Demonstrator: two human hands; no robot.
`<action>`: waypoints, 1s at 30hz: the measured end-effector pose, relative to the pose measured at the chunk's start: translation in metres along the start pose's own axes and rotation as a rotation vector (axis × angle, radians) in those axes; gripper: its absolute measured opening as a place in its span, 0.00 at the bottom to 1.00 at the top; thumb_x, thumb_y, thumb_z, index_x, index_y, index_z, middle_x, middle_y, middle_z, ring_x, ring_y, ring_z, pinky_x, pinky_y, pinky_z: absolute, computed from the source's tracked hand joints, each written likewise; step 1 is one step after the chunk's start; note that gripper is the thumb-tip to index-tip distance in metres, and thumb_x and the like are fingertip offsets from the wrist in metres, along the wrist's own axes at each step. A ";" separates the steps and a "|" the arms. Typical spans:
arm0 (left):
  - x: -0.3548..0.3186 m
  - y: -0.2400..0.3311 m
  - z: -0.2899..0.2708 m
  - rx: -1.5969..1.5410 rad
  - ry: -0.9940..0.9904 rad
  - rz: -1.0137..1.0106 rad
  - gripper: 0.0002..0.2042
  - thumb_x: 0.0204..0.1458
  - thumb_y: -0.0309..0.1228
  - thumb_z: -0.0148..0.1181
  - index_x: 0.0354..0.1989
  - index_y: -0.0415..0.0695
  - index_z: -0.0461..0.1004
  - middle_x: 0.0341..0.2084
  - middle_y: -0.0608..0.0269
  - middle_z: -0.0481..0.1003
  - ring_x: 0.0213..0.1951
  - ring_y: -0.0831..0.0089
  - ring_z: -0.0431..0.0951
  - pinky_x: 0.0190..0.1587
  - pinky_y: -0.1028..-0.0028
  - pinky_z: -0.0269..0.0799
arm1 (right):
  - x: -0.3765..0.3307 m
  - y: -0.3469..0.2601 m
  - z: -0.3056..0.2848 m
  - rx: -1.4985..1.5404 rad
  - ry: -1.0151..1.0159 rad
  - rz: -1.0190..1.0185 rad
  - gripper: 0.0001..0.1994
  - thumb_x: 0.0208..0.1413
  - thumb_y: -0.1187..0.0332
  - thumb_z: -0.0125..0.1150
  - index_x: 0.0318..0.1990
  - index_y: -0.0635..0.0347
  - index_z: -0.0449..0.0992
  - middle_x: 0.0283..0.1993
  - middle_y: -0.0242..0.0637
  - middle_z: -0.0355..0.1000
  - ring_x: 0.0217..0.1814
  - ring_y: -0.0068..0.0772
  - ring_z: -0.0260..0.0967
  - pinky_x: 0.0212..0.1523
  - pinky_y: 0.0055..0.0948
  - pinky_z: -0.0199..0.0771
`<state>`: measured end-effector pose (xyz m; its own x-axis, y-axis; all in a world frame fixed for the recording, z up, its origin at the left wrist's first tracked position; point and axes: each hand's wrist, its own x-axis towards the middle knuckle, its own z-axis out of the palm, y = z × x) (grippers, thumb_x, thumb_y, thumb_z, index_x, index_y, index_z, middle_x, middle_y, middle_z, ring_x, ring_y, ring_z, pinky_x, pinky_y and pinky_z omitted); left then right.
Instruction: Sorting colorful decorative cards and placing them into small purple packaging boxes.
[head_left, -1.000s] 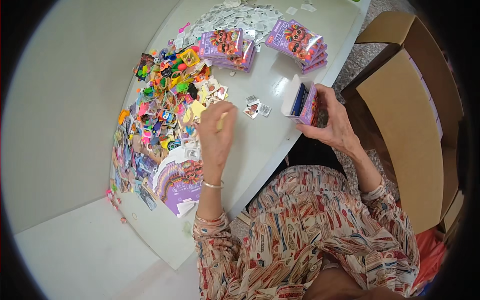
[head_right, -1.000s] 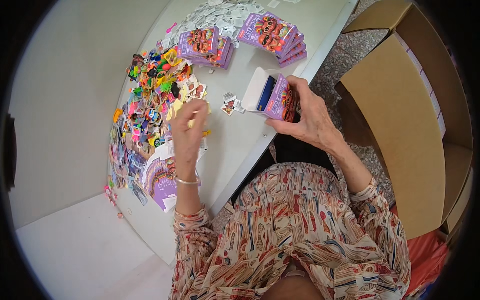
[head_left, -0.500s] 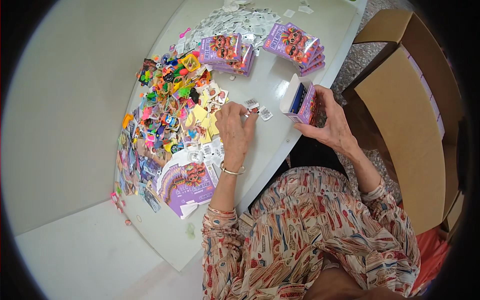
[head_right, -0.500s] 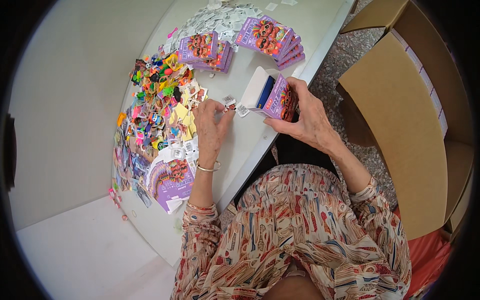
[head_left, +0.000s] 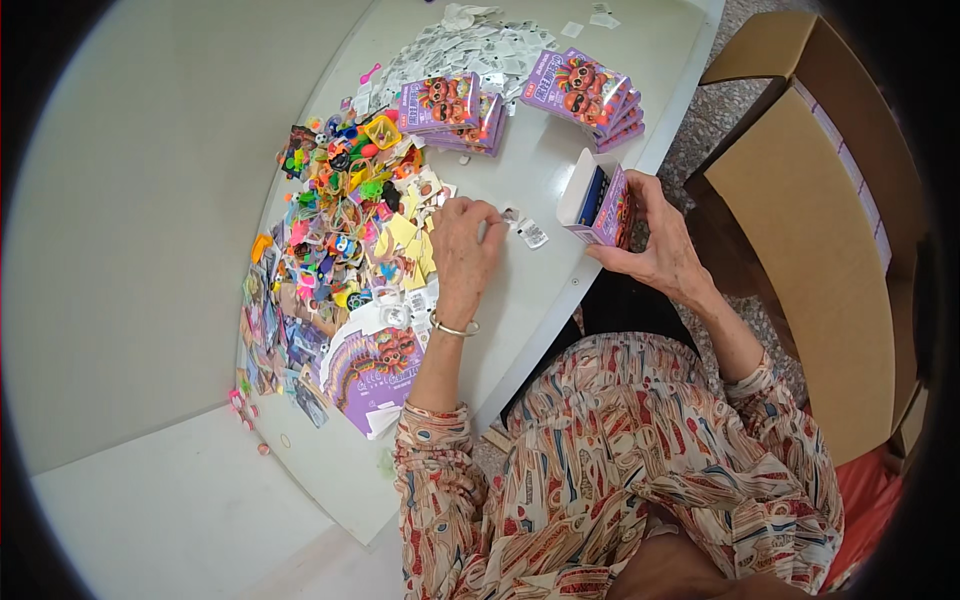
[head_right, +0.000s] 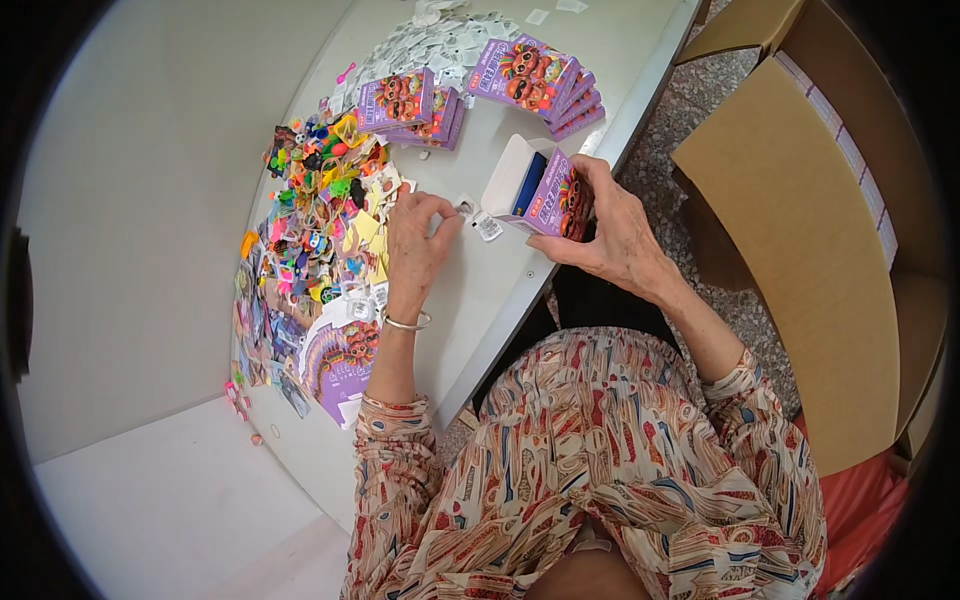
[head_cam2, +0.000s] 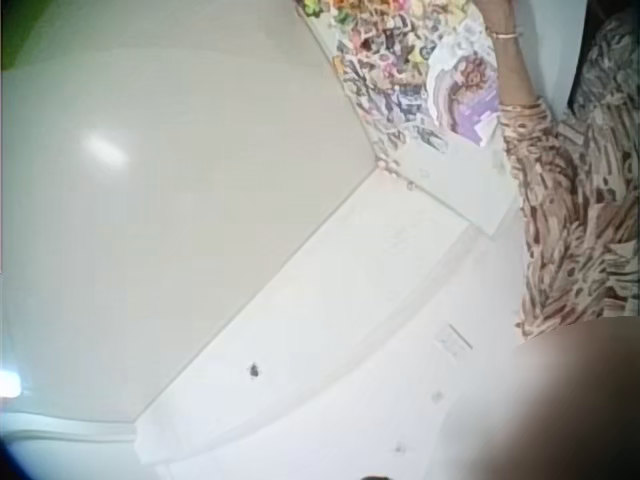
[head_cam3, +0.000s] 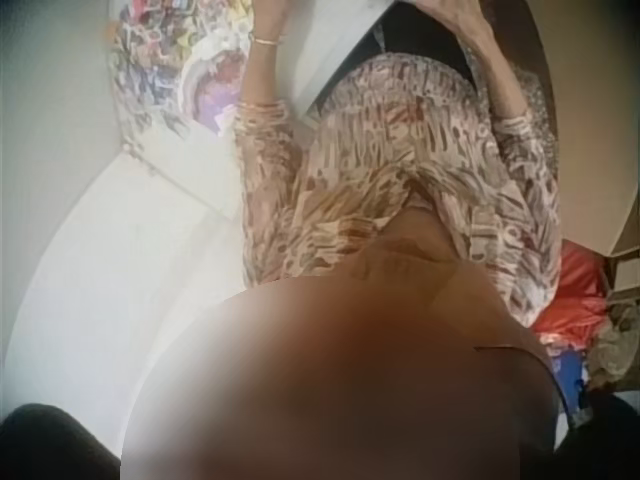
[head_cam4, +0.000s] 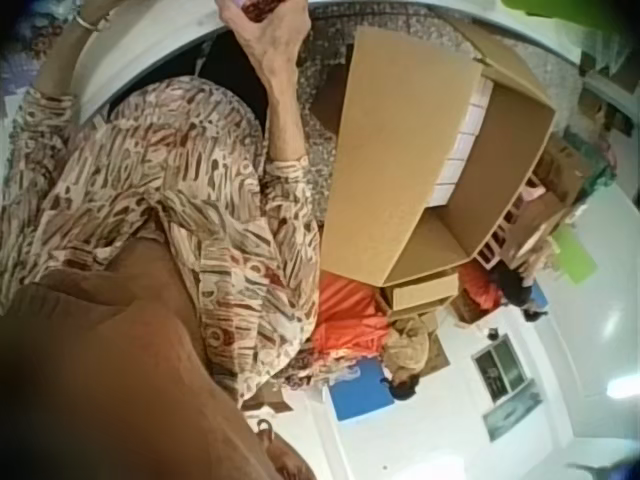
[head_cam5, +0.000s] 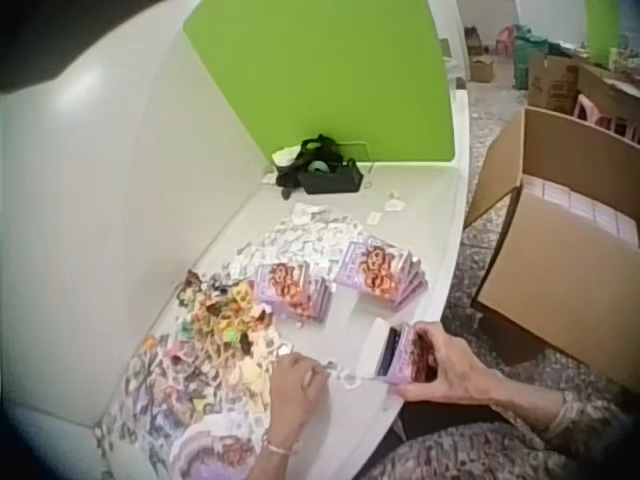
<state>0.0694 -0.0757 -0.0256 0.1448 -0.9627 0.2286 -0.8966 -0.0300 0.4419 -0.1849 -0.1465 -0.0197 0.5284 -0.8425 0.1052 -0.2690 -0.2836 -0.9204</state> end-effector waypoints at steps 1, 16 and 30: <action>0.000 -0.005 0.001 -0.025 0.038 -0.009 0.07 0.43 0.29 0.65 0.30 0.45 0.76 0.33 0.59 0.70 0.39 0.57 0.68 0.42 0.60 0.64 | 0.000 0.000 0.000 0.004 0.003 -0.005 0.41 0.41 0.60 0.74 0.60 0.69 0.58 0.54 0.50 0.68 0.57 0.39 0.68 0.59 0.35 0.66; -0.030 0.052 0.009 0.068 0.109 0.082 0.13 0.45 0.29 0.66 0.38 0.40 0.73 0.35 0.58 0.71 0.39 0.56 0.68 0.41 0.62 0.63 | 0.000 0.003 0.001 0.028 0.008 -0.008 0.41 0.41 0.61 0.74 0.59 0.69 0.58 0.54 0.50 0.68 0.58 0.39 0.67 0.60 0.36 0.66; -0.004 0.006 0.013 -0.104 0.210 0.038 0.05 0.47 0.22 0.60 0.31 0.39 0.71 0.38 0.54 0.74 0.41 0.55 0.69 0.47 0.62 0.64 | 0.001 0.001 -0.001 0.030 0.005 -0.006 0.42 0.41 0.58 0.74 0.60 0.69 0.57 0.55 0.51 0.67 0.58 0.39 0.68 0.60 0.36 0.66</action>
<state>0.0580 -0.0754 -0.0349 0.2049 -0.8854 0.4173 -0.8570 0.0437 0.5135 -0.1853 -0.1481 -0.0200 0.5256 -0.8433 0.1124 -0.2412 -0.2745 -0.9308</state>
